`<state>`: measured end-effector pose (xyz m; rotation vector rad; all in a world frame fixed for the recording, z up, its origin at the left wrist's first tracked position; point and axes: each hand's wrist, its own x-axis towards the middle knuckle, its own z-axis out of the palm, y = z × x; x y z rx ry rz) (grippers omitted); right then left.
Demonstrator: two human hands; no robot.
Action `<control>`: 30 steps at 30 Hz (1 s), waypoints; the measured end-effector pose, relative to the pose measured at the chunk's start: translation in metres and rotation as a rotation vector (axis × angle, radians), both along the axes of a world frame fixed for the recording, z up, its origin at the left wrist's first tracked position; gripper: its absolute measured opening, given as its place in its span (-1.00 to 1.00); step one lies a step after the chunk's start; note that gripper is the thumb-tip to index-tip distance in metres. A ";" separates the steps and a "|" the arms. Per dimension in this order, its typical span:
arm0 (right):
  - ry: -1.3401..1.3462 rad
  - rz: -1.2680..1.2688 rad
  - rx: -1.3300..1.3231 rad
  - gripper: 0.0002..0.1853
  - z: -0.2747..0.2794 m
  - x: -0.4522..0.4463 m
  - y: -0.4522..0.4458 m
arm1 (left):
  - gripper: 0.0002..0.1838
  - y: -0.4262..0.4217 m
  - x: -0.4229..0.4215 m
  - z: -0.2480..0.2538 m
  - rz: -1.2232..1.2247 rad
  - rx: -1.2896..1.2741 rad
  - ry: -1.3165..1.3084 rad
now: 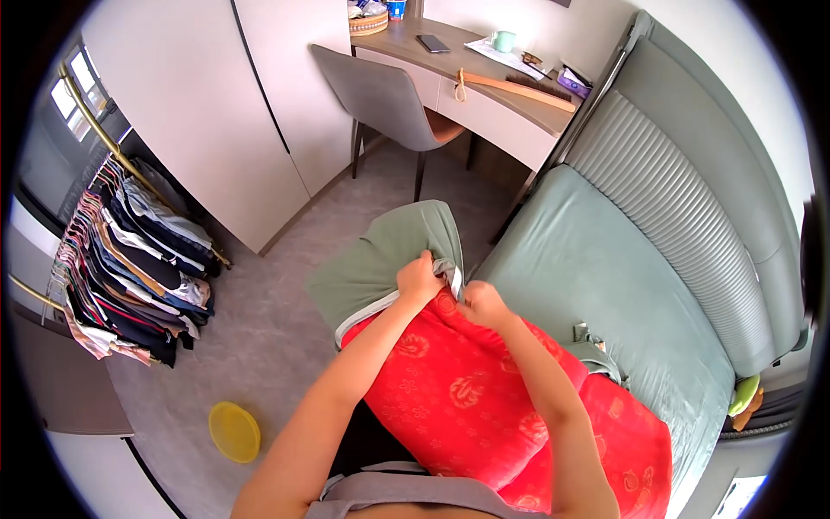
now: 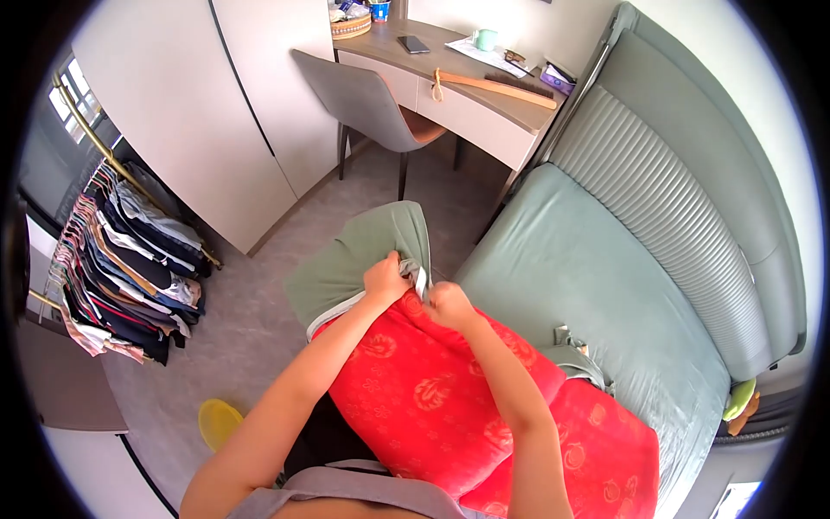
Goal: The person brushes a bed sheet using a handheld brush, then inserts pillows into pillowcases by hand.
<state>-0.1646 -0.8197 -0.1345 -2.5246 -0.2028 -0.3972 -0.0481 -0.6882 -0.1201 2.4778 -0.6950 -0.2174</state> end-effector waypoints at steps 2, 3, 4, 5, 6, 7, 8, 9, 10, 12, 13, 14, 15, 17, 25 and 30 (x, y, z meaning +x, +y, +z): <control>0.004 0.106 -0.023 -0.78 0.022 -0.020 0.007 | -0.72 -0.002 0.004 -0.013 0.011 -0.015 -0.072; 0.025 0.091 -0.007 -0.79 0.024 -0.030 0.009 | -0.74 -0.003 0.008 -0.026 0.027 -0.049 -0.140; 0.045 0.077 0.005 -0.79 0.025 -0.042 0.010 | -0.76 -0.005 0.009 -0.028 0.043 -0.087 -0.210; 0.067 0.063 0.014 -0.79 0.025 -0.050 0.011 | -0.82 -0.005 0.005 -0.030 -0.030 -0.203 -0.302; 0.038 0.052 0.022 -0.79 0.019 -0.053 0.011 | -0.82 -0.008 -0.002 -0.032 -0.078 -0.308 -0.270; 0.008 0.042 0.032 -0.79 0.009 -0.051 0.013 | -0.83 -0.012 -0.010 -0.035 -0.126 -0.411 -0.240; -0.026 0.032 0.044 -0.79 -0.001 -0.048 0.012 | -0.84 -0.017 -0.017 -0.037 -0.176 -0.511 -0.212; 0.014 -0.016 0.092 -0.84 -0.004 -0.045 0.012 | -0.83 -0.021 -0.031 -0.031 -0.175 -0.441 -0.059; 0.058 -0.124 0.185 -0.85 -0.019 -0.043 0.011 | -0.82 -0.020 -0.047 -0.027 -0.172 -0.367 0.097; 0.150 -0.337 0.370 -0.88 -0.037 -0.035 0.015 | -0.78 -0.006 -0.075 -0.025 -0.306 -0.421 0.187; 0.012 -0.304 0.258 -0.92 -0.036 -0.037 0.018 | -0.72 0.001 -0.079 -0.026 -0.331 -0.508 0.292; -0.010 -0.342 0.215 -0.92 -0.041 -0.036 0.020 | -0.71 0.009 -0.079 -0.027 -0.379 -0.445 0.277; -0.031 -0.378 0.168 -0.93 -0.049 -0.037 0.015 | -0.69 0.020 -0.080 -0.019 -0.425 -0.386 0.263; 0.055 -0.460 0.147 -0.91 -0.061 -0.044 -0.002 | -0.63 0.050 -0.073 -0.008 -0.478 -0.121 0.214; 0.525 -0.214 0.224 -0.31 0.047 -0.086 0.098 | -0.82 0.222 -0.027 -0.068 0.304 -0.134 -0.177; 0.578 -0.029 -0.365 -0.26 0.062 -0.083 0.178 | -0.75 0.210 -0.027 -0.132 0.469 -0.614 0.224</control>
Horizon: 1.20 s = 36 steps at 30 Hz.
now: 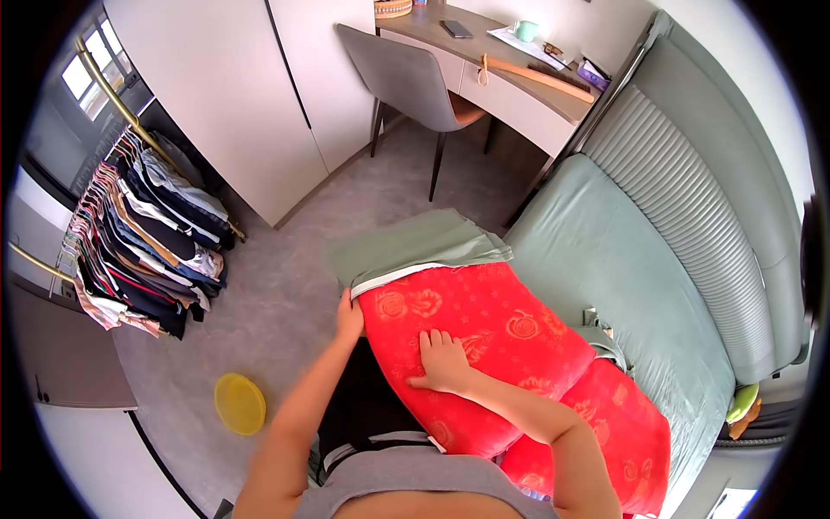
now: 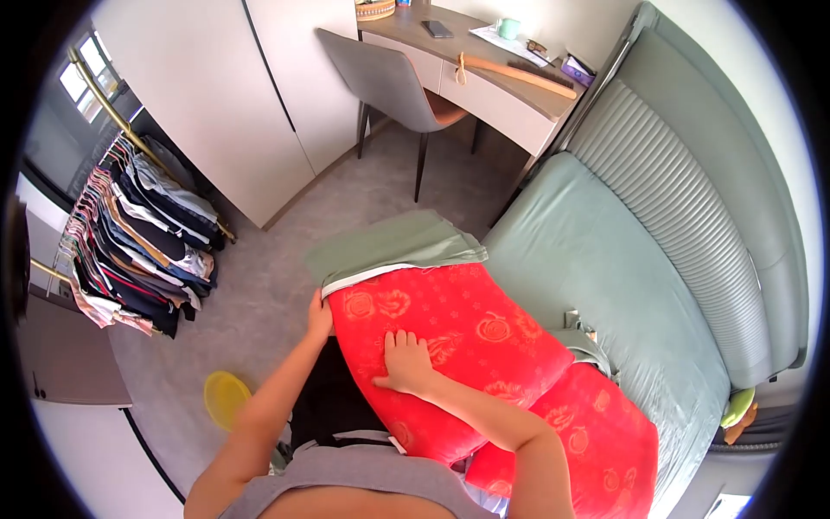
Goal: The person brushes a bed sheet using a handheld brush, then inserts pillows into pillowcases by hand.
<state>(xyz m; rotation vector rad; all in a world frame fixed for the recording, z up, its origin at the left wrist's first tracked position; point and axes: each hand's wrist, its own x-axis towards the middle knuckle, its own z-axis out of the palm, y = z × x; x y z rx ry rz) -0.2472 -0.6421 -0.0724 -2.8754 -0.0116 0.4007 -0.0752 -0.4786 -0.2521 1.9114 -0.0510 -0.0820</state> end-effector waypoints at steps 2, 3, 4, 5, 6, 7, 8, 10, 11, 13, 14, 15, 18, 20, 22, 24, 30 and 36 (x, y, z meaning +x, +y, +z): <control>0.091 0.021 0.094 -0.41 -0.028 0.024 0.000 | -0.71 -0.019 0.008 0.031 0.092 0.039 -0.098; 0.140 0.034 0.140 -0.47 -0.042 0.036 -0.002 | -0.70 -0.025 0.017 0.049 0.045 -0.019 -0.094; -0.022 0.041 0.220 -0.56 -0.051 0.045 -0.005 | -0.69 -0.032 0.027 0.065 0.000 -0.078 -0.094; -0.185 0.050 0.300 -0.63 -0.054 0.053 -0.008 | -0.69 -0.041 0.038 0.080 0.000 -0.023 -0.135; -0.233 -0.050 0.392 -0.66 -0.045 0.066 -0.010 | -0.70 -0.050 0.050 0.092 -0.002 0.037 -0.176; -0.279 -0.152 0.487 -0.69 -0.033 0.081 -0.010 | -0.72 -0.059 0.067 0.097 -0.042 0.081 -0.281; -0.196 -0.361 0.735 -0.70 -0.015 0.097 -0.009 | -0.73 -0.068 0.086 0.103 -0.084 0.126 -0.387; -0.006 -0.783 1.222 -0.71 0.016 0.122 0.002 | -0.78 -0.079 0.119 0.129 -0.240 0.258 -0.518; -0.062 -0.818 1.278 -0.71 0.013 0.127 0.014 | -0.80 -0.079 0.122 0.141 -0.363 0.363 -0.539; -0.177 -0.872 1.384 -0.71 -0.003 0.136 0.038 | -0.83 -0.081 0.129 0.167 -0.595 0.571 -0.580; -0.111 -0.838 1.464 -0.76 -0.026 0.138 0.049 | -0.88 -0.079 0.125 0.161 -0.633 0.593 -0.695; -0.021 -0.837 1.580 -0.78 -0.037 0.132 0.055 | -0.89 -0.075 0.119 0.149 -0.660 0.667 -0.716; -0.555 -0.517 1.041 -0.79 -0.097 0.135 0.042 | -0.92 -0.049 0.096 0.120 -0.665 0.761 -0.724; -0.777 -0.469 0.439 -0.65 -0.054 0.141 0.010 | -0.92 -0.034 0.074 0.125 -0.625 0.636 -0.686; -0.620 -0.421 0.026 -0.30 -0.063 0.159 -0.017 | -0.92 -0.025 0.049 0.123 -0.647 0.596 -0.625; -0.502 -0.216 -0.213 -0.28 -0.083 0.182 -0.049 | -0.92 -0.021 0.021 0.128 -0.705 0.505 -0.586; -0.323 -0.152 0.153 -0.82 -0.114 0.219 -0.079 | -0.71 -0.016 -0.009 0.142 -0.654 0.596 -0.440; 0.010 -0.234 0.191 -0.79 -0.083 0.155 -0.050 | -0.59 -0.028 0.042 0.131 -0.256 0.750 -0.519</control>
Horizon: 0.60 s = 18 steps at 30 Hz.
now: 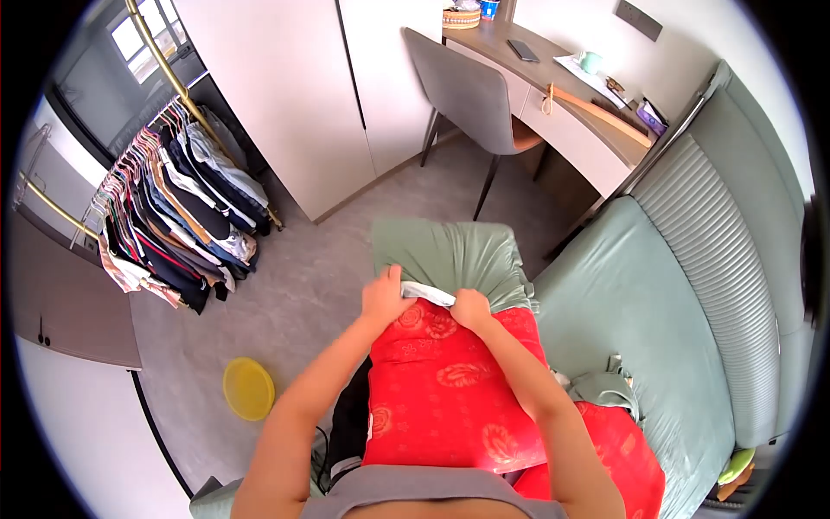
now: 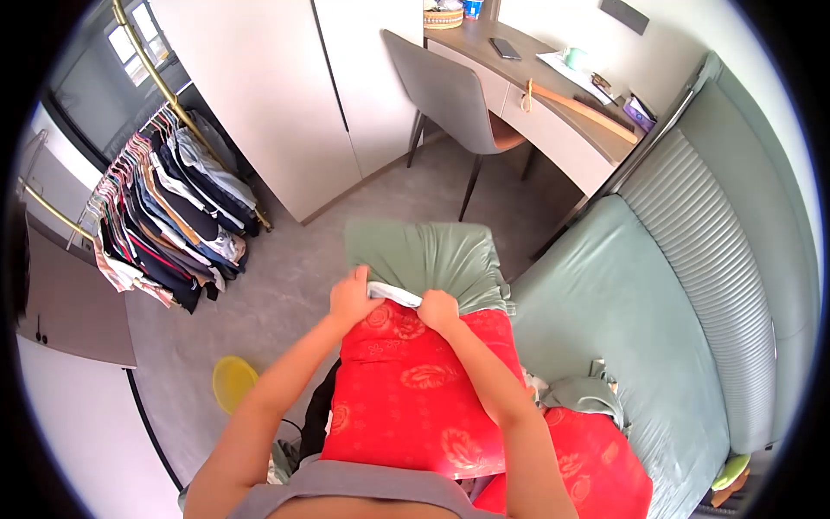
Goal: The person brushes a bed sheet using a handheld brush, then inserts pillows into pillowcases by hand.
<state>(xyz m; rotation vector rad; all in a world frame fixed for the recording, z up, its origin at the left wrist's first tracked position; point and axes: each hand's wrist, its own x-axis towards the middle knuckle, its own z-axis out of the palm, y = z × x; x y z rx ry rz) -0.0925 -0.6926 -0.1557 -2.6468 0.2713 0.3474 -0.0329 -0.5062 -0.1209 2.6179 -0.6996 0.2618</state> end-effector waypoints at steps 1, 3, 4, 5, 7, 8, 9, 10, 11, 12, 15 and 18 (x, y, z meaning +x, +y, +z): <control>0.013 -0.012 0.038 -0.79 0.013 -0.008 0.004 | -0.53 -0.004 0.009 0.000 -0.018 -0.037 -0.151; -0.010 -0.042 0.177 -0.76 0.019 -0.022 0.009 | -0.54 -0.015 0.022 0.001 -0.081 0.016 -0.153; -0.043 -0.047 0.212 -0.75 0.029 -0.030 0.012 | -0.53 -0.021 0.025 -0.001 -0.110 0.038 -0.153; -0.058 -0.042 0.222 -0.75 0.029 -0.037 0.010 | -0.58 -0.025 0.025 -0.003 -0.142 -0.044 -0.113; -0.091 -0.054 0.249 -0.72 0.036 -0.045 0.004 | -0.65 -0.027 0.021 -0.008 -0.209 -0.198 -0.034; -0.111 -0.069 0.263 -0.70 0.042 -0.048 0.002 | -0.69 -0.026 0.018 -0.011 -0.212 -0.297 0.056; -0.129 -0.080 0.276 -0.68 0.046 -0.049 0.001 | -0.72 -0.025 0.012 -0.012 -0.209 -0.398 0.145; -0.239 -0.076 0.230 -0.63 0.045 -0.043 0.001 | -0.75 -0.025 0.006 -0.014 -0.204 -0.500 0.234; -0.345 -0.072 0.186 -0.57 0.045 -0.034 0.002 | -0.76 -0.028 -0.002 -0.016 -0.188 -0.542 0.272; -0.450 -0.068 0.143 -0.52 0.043 -0.025 0.002 | -0.77 -0.031 -0.010 -0.012 -0.191 -0.513 0.293; -0.708 -0.125 -0.031 -0.41 0.048 0.013 -0.010 | -0.84 -0.037 -0.028 0.012 -0.216 -0.435 0.385; -1.121 0.133 -0.278 -0.67 0.068 0.046 -0.028 | -0.80 -0.034 -0.031 0.020 -0.230 -0.401 0.376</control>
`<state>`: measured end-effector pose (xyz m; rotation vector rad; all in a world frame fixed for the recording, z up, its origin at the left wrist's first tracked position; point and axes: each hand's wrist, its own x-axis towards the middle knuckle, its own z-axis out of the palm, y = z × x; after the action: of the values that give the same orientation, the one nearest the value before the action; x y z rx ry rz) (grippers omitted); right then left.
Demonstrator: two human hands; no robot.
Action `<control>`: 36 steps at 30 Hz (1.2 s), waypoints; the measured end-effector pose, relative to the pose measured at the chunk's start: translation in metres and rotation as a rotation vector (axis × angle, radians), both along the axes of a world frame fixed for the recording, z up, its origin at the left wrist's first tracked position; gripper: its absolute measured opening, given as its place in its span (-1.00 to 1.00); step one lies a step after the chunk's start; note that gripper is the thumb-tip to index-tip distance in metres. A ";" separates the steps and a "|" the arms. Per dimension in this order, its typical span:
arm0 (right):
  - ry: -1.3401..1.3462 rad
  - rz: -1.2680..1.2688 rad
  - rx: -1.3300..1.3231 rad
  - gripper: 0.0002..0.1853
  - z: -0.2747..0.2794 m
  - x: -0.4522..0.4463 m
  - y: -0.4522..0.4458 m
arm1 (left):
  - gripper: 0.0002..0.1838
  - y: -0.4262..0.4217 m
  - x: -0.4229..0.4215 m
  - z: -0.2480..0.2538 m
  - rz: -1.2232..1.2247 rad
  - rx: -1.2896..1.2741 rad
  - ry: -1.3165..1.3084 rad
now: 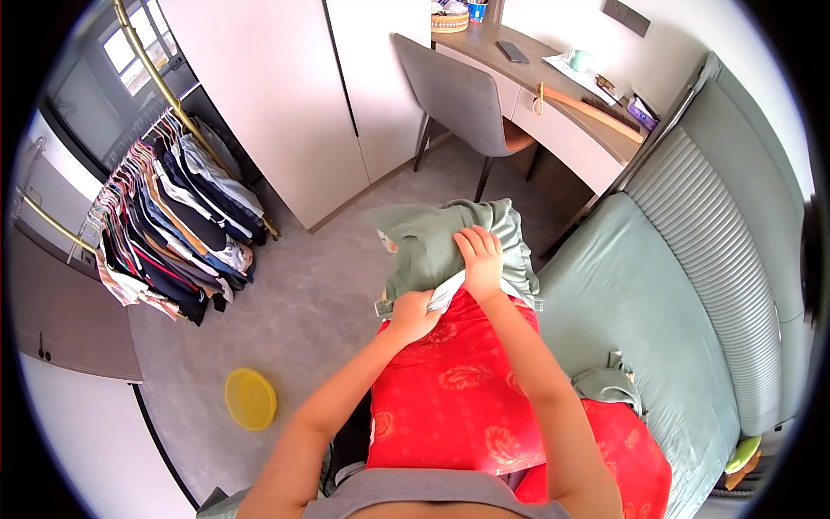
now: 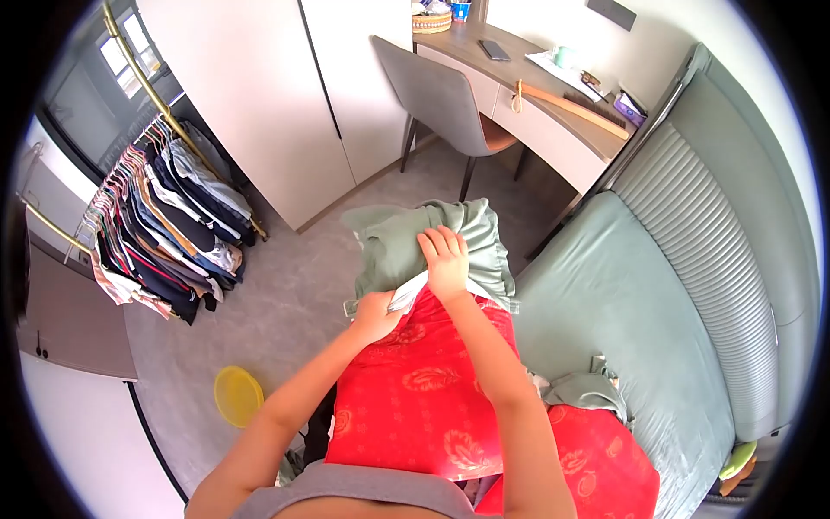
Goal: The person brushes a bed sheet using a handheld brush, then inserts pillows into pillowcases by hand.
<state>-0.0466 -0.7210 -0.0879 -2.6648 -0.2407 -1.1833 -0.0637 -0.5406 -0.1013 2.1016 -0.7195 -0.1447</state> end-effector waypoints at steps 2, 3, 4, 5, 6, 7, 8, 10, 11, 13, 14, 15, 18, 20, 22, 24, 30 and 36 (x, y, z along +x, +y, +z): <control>0.086 0.036 0.168 -0.77 -0.038 0.016 -0.019 | -0.82 0.000 0.000 0.001 -0.017 0.093 -0.109; 0.187 -0.013 0.212 -0.80 -0.052 0.019 -0.019 | -0.82 0.000 0.000 0.002 -0.027 0.140 -0.162; 0.288 -0.063 0.255 -0.82 -0.062 0.017 -0.017 | -0.82 0.000 0.001 0.003 -0.035 0.187 -0.216; 0.388 -0.112 0.297 -0.84 -0.073 0.013 -0.015 | -0.82 0.001 0.004 0.002 0.029 0.237 -0.234; 0.457 -0.126 0.311 -0.84 -0.081 0.005 -0.010 | -0.82 0.003 0.010 -0.001 0.093 0.289 -0.251; 0.646 -0.182 0.209 -0.81 -0.084 -0.006 -0.002 | -0.82 0.006 0.017 -0.004 0.156 0.342 -0.270; 0.742 -0.185 0.170 -0.80 -0.091 -0.018 0.007 | -0.84 0.009 0.028 -0.009 0.185 0.315 -0.333; 0.715 -0.072 0.166 -0.82 -0.096 -0.043 0.023 | -0.86 0.012 0.055 -0.013 0.247 0.254 -0.458; 0.704 -0.036 0.165 -0.84 -0.094 -0.047 0.027 | -0.86 0.010 0.064 -0.013 0.215 0.204 -0.601; 0.691 0.011 0.194 -0.85 -0.079 -0.052 0.028 | -0.86 0.005 0.075 -0.009 0.147 0.099 -0.881; 0.688 0.020 0.226 -0.82 -0.070 -0.055 0.029 | -0.86 0.003 0.075 -0.013 0.153 0.077 -0.819; 0.683 0.029 0.259 -0.79 -0.062 -0.056 0.029 | -0.85 0.000 0.076 -0.017 0.159 0.055 -0.757; 0.601 -0.004 0.410 -0.65 -0.049 -0.051 0.029 | -0.86 -0.006 0.067 -0.027 0.202 -0.029 -0.513; 0.559 -0.038 0.345 -0.40 -0.064 -0.045 0.038 | -0.86 -0.006 0.054 -0.029 0.220 -0.016 -0.401; 0.664 -0.113 0.266 -0.29 -0.052 -0.042 0.063 | -0.86 -0.001 0.042 -0.033 0.208 0.068 -0.359; 0.713 -0.249 0.265 -0.27 -0.068 -0.031 0.076 | -0.87 0.002 0.035 -0.031 0.204 0.123 -0.309; 0.501 -0.470 0.843 -0.60 -0.118 0.009 0.076 | -0.72 0.005 0.030 -0.017 0.067 0.184 -0.316; 0.396 -0.349 0.659 -0.55 -0.074 0.006 0.064 | -0.81 0.034 0.111 -0.013 0.113 0.369 -0.784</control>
<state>-0.0403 -0.6568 -0.1623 -2.3026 0.5954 -0.6184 0.0474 -0.5068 -0.1147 2.5515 -1.0789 0.6954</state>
